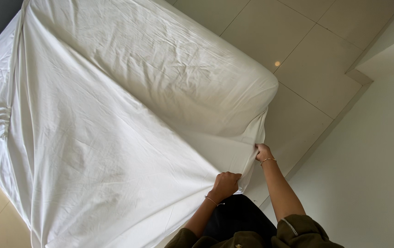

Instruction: The person removes a white fitted sheet from a bed by hand and then folds the sheet into a long strip by bringing the corners together.

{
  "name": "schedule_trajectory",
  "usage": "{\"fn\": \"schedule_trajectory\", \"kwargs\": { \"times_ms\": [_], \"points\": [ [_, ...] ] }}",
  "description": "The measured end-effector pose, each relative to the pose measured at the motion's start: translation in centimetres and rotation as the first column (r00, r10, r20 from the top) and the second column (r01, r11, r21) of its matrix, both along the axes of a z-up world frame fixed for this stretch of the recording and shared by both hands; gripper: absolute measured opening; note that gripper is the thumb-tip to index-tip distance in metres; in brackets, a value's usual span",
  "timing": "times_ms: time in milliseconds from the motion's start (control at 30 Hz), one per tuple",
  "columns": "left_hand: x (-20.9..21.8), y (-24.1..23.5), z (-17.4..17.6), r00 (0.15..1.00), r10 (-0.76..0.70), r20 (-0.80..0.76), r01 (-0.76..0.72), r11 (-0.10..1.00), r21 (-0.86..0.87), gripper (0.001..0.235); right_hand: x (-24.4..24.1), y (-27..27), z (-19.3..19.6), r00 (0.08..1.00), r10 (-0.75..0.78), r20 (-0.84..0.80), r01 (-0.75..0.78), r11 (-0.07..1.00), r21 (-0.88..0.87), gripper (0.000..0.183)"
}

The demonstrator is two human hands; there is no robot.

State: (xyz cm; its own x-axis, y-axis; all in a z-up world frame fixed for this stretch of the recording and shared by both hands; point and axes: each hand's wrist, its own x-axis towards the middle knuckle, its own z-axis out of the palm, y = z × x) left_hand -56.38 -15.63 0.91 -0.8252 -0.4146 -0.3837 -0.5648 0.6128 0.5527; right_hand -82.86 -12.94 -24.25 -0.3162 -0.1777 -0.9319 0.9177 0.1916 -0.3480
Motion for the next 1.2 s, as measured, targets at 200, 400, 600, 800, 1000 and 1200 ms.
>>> {"fn": "schedule_trajectory", "kwargs": {
  "times_ms": [200,400,600,800,1000,1200],
  "points": [
    [-2.6,-4.3,0.3,0.986,-0.121,0.115,0.113,0.991,0.079,0.032,1.3,-2.2,11.5,0.99,0.014,-0.138,-0.019,0.999,-0.035,0.047],
    [-9.3,-3.9,6.6,0.993,-0.077,0.087,0.066,0.99,0.128,0.096,3.0,2.5,7.3,0.968,0.086,-0.235,-0.099,0.994,-0.043,0.044],
    [-14.6,-1.4,5.2,0.973,-0.065,0.223,0.088,0.992,-0.094,0.107,2.0,4.2,7.3,0.952,0.1,-0.289,-0.11,0.994,-0.019,0.047],
    [-15.5,0.6,-2.3,0.988,0.013,-0.155,-0.104,0.794,-0.599,0.03,2.8,3.0,19.7,0.928,0.24,-0.284,-0.238,0.97,0.043,0.058],
    [-15.9,0.8,1.1,0.989,0.065,-0.129,-0.133,0.765,-0.63,0.023,2.0,0.6,30.7,0.89,0.351,-0.29,-0.343,0.936,0.078,0.075],
    [-15.4,0.1,5.1,0.952,0.095,-0.29,-0.255,0.771,-0.583,0.02,1.7,1.0,33.7,0.847,0.398,-0.351,-0.409,0.911,0.047,0.071]
  ]
}}
